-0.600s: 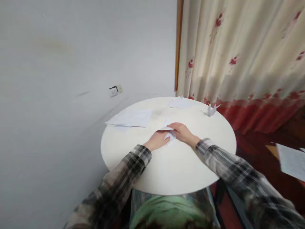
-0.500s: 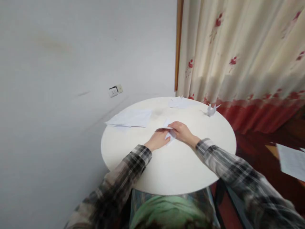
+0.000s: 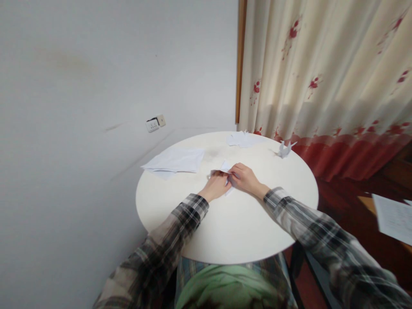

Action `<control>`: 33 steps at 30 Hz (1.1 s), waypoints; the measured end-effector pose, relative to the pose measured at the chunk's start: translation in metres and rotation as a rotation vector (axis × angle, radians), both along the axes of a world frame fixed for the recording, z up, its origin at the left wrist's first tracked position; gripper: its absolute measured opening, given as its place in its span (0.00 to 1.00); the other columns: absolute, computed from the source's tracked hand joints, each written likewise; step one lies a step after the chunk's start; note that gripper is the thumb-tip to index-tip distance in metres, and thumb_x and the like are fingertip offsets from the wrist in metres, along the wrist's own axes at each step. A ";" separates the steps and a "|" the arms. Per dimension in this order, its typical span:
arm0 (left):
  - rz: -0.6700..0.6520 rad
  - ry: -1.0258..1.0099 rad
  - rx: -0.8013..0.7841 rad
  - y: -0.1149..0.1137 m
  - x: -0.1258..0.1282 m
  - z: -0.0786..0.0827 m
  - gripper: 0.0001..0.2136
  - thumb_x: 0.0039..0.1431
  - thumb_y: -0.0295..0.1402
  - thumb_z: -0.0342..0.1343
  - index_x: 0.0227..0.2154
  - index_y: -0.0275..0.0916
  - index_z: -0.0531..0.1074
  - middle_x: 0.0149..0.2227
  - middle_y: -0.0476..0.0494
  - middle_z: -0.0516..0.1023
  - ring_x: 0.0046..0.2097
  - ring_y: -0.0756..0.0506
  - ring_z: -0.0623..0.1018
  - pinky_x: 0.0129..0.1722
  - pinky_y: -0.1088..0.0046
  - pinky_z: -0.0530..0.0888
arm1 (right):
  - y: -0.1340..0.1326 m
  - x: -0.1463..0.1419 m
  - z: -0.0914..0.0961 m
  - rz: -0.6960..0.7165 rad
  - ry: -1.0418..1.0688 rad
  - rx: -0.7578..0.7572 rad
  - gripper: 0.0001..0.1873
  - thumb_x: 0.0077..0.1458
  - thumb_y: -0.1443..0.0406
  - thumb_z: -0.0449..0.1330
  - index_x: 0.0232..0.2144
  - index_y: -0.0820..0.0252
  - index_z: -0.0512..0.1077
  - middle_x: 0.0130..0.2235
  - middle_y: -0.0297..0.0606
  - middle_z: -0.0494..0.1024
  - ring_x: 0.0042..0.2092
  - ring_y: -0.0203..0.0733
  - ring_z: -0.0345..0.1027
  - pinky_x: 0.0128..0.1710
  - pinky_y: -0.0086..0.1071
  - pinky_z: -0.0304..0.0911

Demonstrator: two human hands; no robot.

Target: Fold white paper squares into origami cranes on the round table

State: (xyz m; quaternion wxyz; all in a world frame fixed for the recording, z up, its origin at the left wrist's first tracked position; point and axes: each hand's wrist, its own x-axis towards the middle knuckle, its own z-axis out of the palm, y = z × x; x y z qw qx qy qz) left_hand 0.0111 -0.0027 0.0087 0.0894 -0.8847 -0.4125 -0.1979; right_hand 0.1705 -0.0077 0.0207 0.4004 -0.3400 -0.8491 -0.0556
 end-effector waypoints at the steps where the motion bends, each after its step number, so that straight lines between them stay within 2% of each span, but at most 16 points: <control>1: 0.015 0.005 -0.004 0.000 0.000 0.001 0.15 0.54 0.32 0.46 0.44 0.30 0.65 0.43 0.34 0.71 0.49 0.38 0.67 0.50 0.62 0.63 | 0.000 -0.001 0.001 0.002 0.003 0.001 0.10 0.49 0.73 0.51 0.34 0.61 0.70 0.34 0.41 0.71 0.38 0.40 0.62 0.39 0.31 0.59; 10: 0.072 0.013 -0.010 0.000 0.002 0.004 0.15 0.53 0.31 0.48 0.43 0.28 0.64 0.41 0.32 0.71 0.47 0.38 0.68 0.48 0.63 0.65 | 0.000 -0.002 0.002 -0.050 0.001 0.026 0.09 0.49 0.72 0.50 0.32 0.62 0.69 0.31 0.40 0.70 0.36 0.40 0.61 0.36 0.31 0.58; 16: -0.067 -0.052 -0.112 0.007 -0.007 -0.002 0.12 0.59 0.33 0.42 0.40 0.35 0.66 0.43 0.38 0.70 0.48 0.42 0.68 0.49 0.64 0.64 | 0.006 0.008 -0.004 -0.106 0.101 0.019 0.08 0.51 0.71 0.50 0.32 0.61 0.69 0.31 0.40 0.70 0.35 0.39 0.62 0.36 0.31 0.58; 20: -0.135 -0.067 -0.207 0.011 -0.012 -0.003 0.14 0.59 0.31 0.42 0.46 0.34 0.64 0.48 0.38 0.68 0.52 0.43 0.66 0.53 0.65 0.61 | 0.006 0.012 -0.003 -0.081 0.170 0.002 0.09 0.52 0.70 0.50 0.35 0.60 0.68 0.31 0.38 0.71 0.34 0.39 0.62 0.37 0.32 0.58; 23: -0.122 -0.115 -0.273 0.014 -0.014 -0.004 0.18 0.58 0.30 0.44 0.52 0.32 0.58 0.52 0.36 0.65 0.54 0.42 0.64 0.55 0.65 0.60 | 0.003 0.012 0.000 -0.055 0.242 -0.006 0.11 0.52 0.71 0.48 0.36 0.61 0.67 0.33 0.39 0.71 0.35 0.38 0.63 0.37 0.31 0.59; 26: -0.104 -0.176 -0.301 0.017 -0.015 -0.005 0.19 0.57 0.29 0.43 0.52 0.32 0.57 0.52 0.36 0.65 0.53 0.43 0.65 0.54 0.64 0.61 | -0.001 0.012 0.004 -0.034 0.276 0.000 0.12 0.48 0.74 0.47 0.34 0.62 0.67 0.32 0.39 0.70 0.34 0.38 0.62 0.35 0.30 0.59; 29: -0.094 -0.203 -0.291 0.019 -0.016 -0.007 0.19 0.57 0.29 0.43 0.52 0.32 0.57 0.51 0.36 0.65 0.52 0.43 0.65 0.53 0.64 0.62 | -0.006 0.012 0.007 -0.017 0.231 -0.003 0.15 0.45 0.75 0.47 0.34 0.62 0.67 0.31 0.38 0.69 0.33 0.37 0.62 0.34 0.29 0.58; 33: -0.058 -0.188 -0.255 0.020 -0.017 -0.008 0.19 0.58 0.30 0.42 0.52 0.31 0.56 0.51 0.35 0.65 0.53 0.44 0.65 0.54 0.64 0.62 | -0.011 0.010 0.008 -0.004 0.086 -0.079 0.18 0.45 0.75 0.47 0.38 0.61 0.70 0.29 0.37 0.73 0.29 0.35 0.63 0.32 0.26 0.57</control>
